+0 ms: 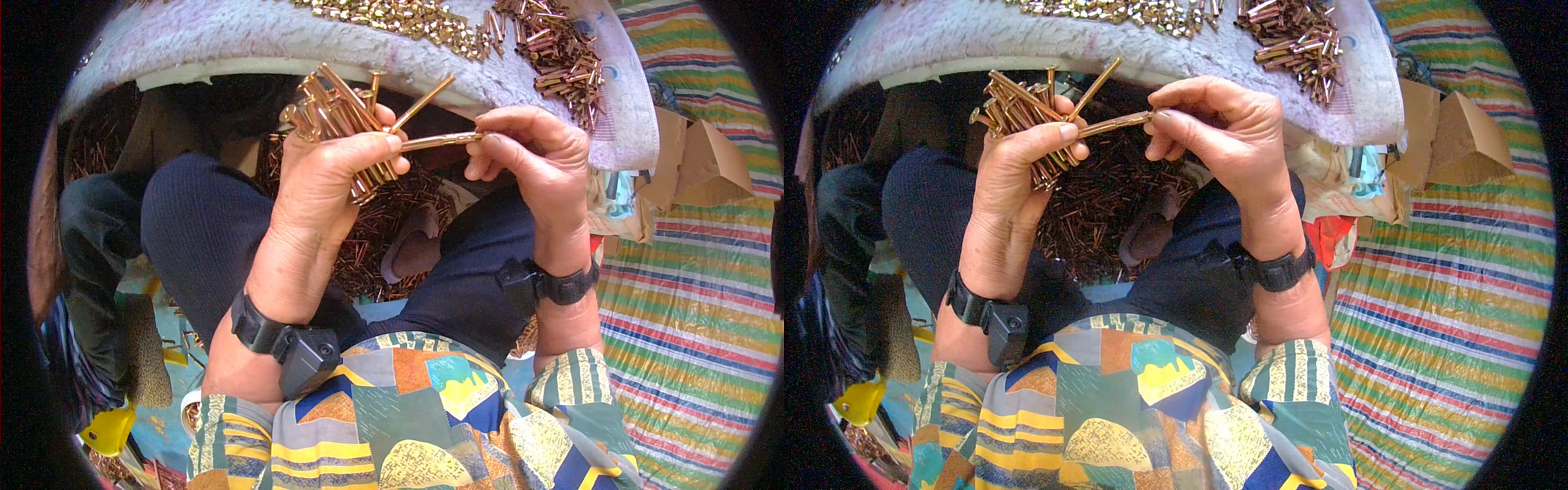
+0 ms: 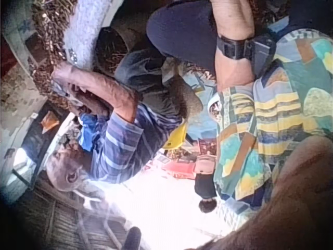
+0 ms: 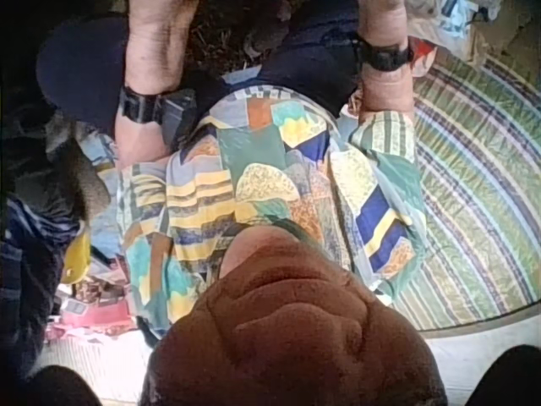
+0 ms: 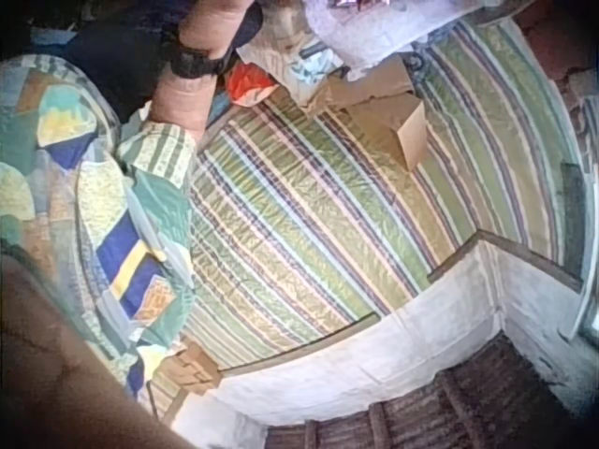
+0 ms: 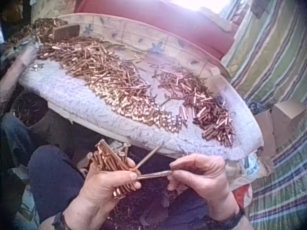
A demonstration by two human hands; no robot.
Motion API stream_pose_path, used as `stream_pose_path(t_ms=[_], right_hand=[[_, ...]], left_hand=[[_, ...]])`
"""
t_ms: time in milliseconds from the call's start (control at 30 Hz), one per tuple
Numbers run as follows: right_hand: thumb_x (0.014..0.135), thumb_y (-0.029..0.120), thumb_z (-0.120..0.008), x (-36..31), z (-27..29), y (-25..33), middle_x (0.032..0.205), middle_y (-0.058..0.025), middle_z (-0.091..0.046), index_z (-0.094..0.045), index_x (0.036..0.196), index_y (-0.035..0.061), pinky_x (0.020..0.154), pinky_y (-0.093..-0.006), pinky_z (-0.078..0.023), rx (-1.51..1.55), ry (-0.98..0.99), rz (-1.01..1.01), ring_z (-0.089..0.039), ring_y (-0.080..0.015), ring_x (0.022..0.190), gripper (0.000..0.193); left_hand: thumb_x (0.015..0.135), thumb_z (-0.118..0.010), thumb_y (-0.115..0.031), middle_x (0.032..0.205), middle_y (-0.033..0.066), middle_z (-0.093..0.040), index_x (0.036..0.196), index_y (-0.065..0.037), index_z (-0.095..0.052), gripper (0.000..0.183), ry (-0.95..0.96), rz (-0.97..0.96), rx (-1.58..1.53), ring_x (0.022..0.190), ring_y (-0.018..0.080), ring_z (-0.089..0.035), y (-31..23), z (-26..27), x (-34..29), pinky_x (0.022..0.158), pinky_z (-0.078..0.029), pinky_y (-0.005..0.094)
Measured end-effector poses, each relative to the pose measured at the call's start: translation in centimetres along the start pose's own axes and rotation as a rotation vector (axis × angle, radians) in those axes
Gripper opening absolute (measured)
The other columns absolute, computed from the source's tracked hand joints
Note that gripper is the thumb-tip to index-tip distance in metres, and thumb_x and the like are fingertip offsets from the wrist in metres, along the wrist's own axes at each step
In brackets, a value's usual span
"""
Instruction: Manually assembling small brass and copper metal components on a workbench.
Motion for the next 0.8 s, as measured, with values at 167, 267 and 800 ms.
stream_pose_path(t_ms=[167,267,800], right_hand=[[0.081,0.000,-0.056,-0.4,-0.5,-0.2,0.068,-0.0082,-0.062,-0.058,0.088,-0.0041,0.049,-0.0191,-0.047,0.020,-0.024,-0.016,-0.061,-0.0122,0.057,0.009],[0.083,0.003,-0.054,-0.5,-0.4,-0.3,0.063,-0.0059,-0.059,-0.057,0.083,-0.0031,0.047,-0.0189,-0.045,-0.118,-0.020,0.002,-0.058,-0.0105,0.054,0.007],[0.090,0.024,-0.049,-0.7,-0.2,-2.0,0.049,0.0028,-0.047,-0.051,0.060,0.0040,0.041,-0.0213,-0.033,-0.203,-0.060,-0.018,-0.041,-0.0050,0.044,0.036]], left_hand=[[0.064,-0.064,-0.002,0.074,0.0124,-0.060,0.088,0.003,-0.057,0.025,-0.010,-0.021,0.004,0.059,0.0178,-0.060,-0.1,0.2,0.0,0.056,-0.051,0.0253],[0.064,-0.064,-0.002,0.074,0.0124,-0.060,0.088,0.003,-0.057,0.025,-0.009,-0.007,-0.002,0.059,0.0179,-0.061,0.0,0.2,0.0,0.056,-0.051,0.0254],[0.065,-0.064,-0.002,0.074,0.0119,-0.061,0.088,0.002,-0.058,0.024,0.008,-0.022,0.036,0.059,0.0181,-0.060,0.2,-0.3,-0.2,0.056,-0.051,0.0252]])
Point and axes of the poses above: each hand's wrist, its own x-axis towards the middle knuckle, its own z-axis out of the back of the hand, y = z × x, the point moved 8 cm from there along x, towards the middle knuckle
